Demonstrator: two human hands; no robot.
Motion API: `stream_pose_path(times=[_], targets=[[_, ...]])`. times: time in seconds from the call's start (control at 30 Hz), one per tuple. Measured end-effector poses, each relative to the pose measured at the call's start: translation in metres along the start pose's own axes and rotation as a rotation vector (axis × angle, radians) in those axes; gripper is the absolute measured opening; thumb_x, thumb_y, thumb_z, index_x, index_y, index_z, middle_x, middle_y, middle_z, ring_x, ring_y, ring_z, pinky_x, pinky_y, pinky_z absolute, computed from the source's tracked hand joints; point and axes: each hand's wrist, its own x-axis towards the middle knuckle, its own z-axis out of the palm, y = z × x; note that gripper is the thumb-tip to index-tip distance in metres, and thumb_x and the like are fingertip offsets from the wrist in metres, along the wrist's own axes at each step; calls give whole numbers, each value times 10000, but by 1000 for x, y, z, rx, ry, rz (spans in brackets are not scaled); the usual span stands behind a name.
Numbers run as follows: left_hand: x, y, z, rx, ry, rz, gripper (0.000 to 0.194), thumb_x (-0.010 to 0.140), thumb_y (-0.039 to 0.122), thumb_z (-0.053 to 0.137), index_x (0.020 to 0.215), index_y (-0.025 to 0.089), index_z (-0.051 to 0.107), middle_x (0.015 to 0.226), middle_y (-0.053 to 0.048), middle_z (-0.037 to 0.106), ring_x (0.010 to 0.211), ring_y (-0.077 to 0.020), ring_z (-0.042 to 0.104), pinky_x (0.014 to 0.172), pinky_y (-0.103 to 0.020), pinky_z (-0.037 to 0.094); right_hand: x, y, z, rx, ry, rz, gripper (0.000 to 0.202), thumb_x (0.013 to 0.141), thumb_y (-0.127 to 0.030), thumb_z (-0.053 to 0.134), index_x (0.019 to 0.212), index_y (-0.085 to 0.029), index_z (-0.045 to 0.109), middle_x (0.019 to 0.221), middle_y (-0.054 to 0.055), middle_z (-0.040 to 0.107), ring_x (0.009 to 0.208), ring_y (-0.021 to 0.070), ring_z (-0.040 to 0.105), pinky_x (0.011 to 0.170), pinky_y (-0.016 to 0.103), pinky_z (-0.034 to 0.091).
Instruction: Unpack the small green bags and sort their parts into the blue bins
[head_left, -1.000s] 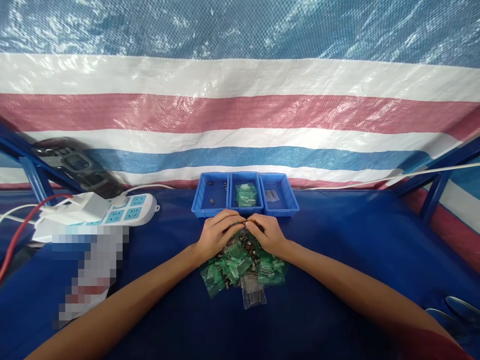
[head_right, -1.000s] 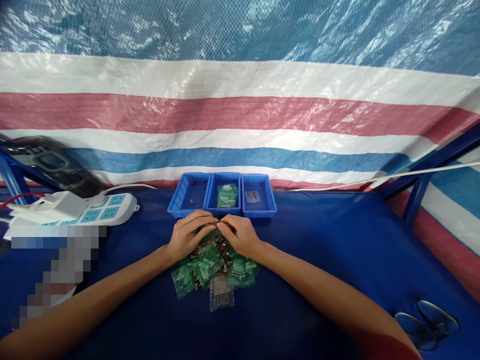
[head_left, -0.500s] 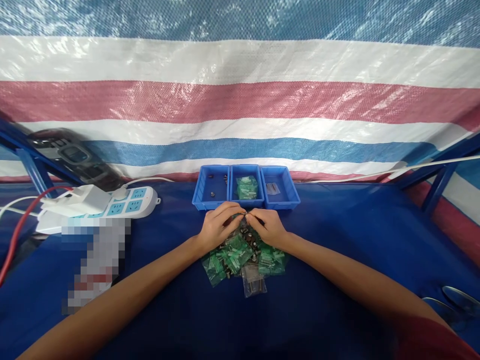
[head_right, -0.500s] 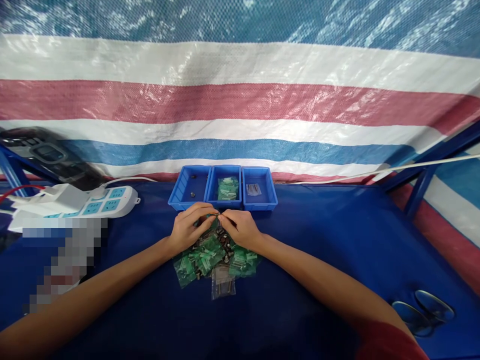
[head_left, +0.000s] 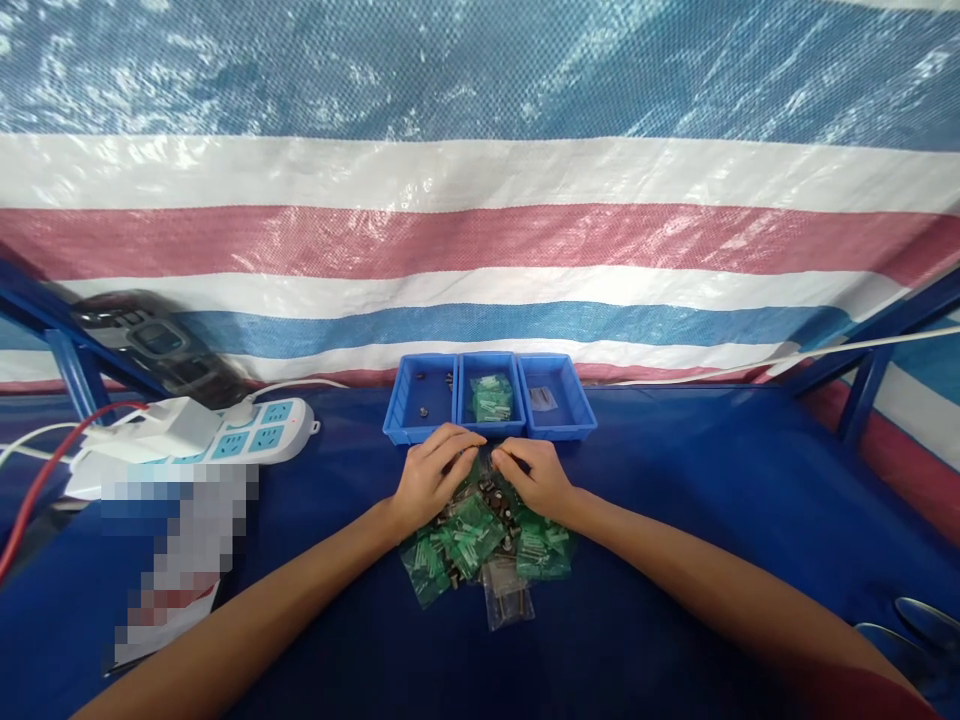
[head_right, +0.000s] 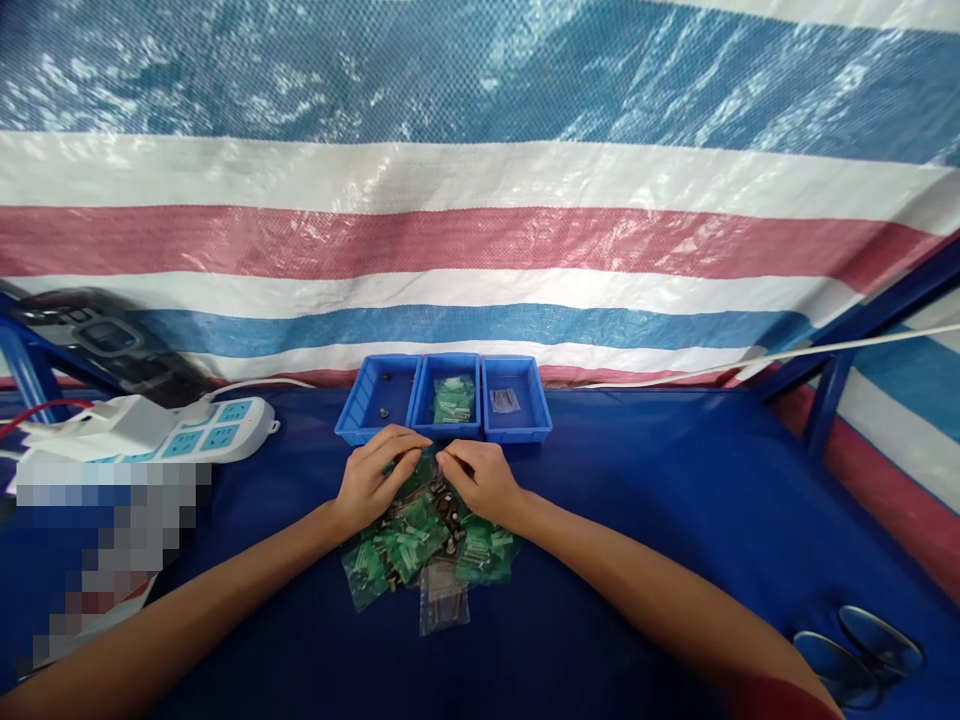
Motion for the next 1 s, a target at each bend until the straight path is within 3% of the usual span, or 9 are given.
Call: stream_pose_path(times=[0.17, 0.47, 0.67, 1.0], targets=[[-2, -2, 1, -24, -11, 20, 225, 896, 132, 471, 1079, 190, 589, 943, -63, 617, 869, -143, 595, 740, -248, 498, 0, -1, -1, -6, 6, -1, 336, 940, -311, 393, 676, -166, 544, 565, -5, 486, 513, 107, 458, 531, 236, 345], [-1, -5, 5, -37, 2, 32, 186, 906, 201, 475, 1040, 180, 603, 945, -73, 631, 859, -152, 603, 734, -265, 505, 0, -1, -3, -27, 5, -15, 342, 945, -332, 385, 709, -166, 568, 589, 8, 525, 518, 114, 470, 533, 242, 356], [-2, -4, 7, 16, 1, -49, 153, 863, 284, 562, 964, 171, 589, 838, -36, 659, 632, -103, 598, 606, -213, 489, 0, 0, -4, -57, -6, 1, 303, 933, -362, 408, 775, -170, 581, 620, 20, 545, 517, 120, 463, 518, 248, 358], [-2, -6, 6, 15, 37, 14, 120, 846, 282, 585, 884, 169, 600, 772, -19, 675, 584, -99, 612, 550, -192, 472, 0, 2, -1, 14, 9, -1, 203, 888, -345, 507, 870, -158, 585, 633, 17, 544, 507, 111, 474, 491, 232, 379]])
